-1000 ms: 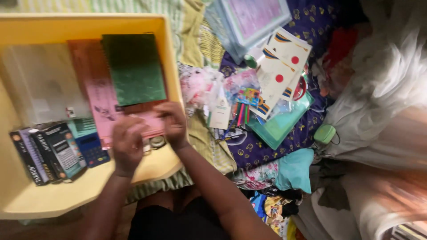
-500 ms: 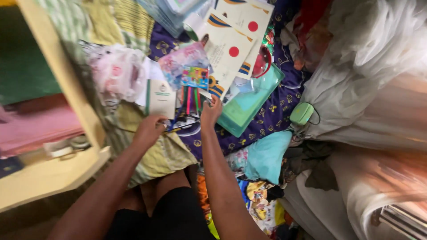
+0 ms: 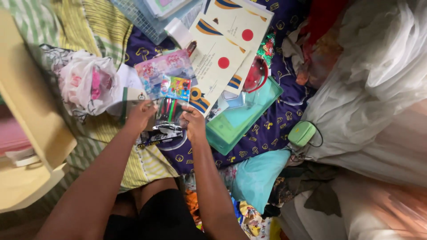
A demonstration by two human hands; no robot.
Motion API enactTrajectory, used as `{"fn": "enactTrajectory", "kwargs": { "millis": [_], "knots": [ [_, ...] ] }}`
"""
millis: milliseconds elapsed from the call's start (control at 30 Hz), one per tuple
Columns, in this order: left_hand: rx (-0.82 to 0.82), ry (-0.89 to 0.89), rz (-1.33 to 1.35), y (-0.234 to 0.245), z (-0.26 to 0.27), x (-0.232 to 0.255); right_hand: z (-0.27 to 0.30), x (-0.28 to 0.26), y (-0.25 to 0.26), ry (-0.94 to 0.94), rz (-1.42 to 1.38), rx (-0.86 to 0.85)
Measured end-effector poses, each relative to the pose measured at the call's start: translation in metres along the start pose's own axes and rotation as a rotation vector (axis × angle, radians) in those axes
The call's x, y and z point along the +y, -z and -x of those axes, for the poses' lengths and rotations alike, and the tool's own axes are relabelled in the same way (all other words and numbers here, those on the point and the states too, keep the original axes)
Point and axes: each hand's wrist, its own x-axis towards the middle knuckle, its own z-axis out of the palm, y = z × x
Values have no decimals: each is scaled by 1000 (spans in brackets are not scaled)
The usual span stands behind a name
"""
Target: Organizing and sorting various school supplies, books, and documents into a yellow plastic bin on a bed.
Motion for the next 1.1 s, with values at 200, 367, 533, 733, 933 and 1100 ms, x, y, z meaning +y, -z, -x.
{"fn": "enactTrajectory", "kwargs": {
  "millis": [200, 367, 533, 733, 933, 1100],
  "knots": [
    [-2, 136, 199, -20, 7, 84, -2, -29, 1, -383, -72, -111],
    [-59, 347, 339, -29, 20, 125, 2, -47, -21, -477, -157, -151],
    [-150, 445, 538, -22, 12, 113, 18, -36, -25, -206, 88, -111],
    [-232, 484, 648, -22, 38, 151, 51, -65, -73, -16, 67, 112],
    [-164, 484, 761, 3, 66, 162, 73, -80, -101, -55, 123, -134],
    [-198, 428, 717, 48, 63, 152, 64, -91, -119, -108, 336, -207]
  ]
}}
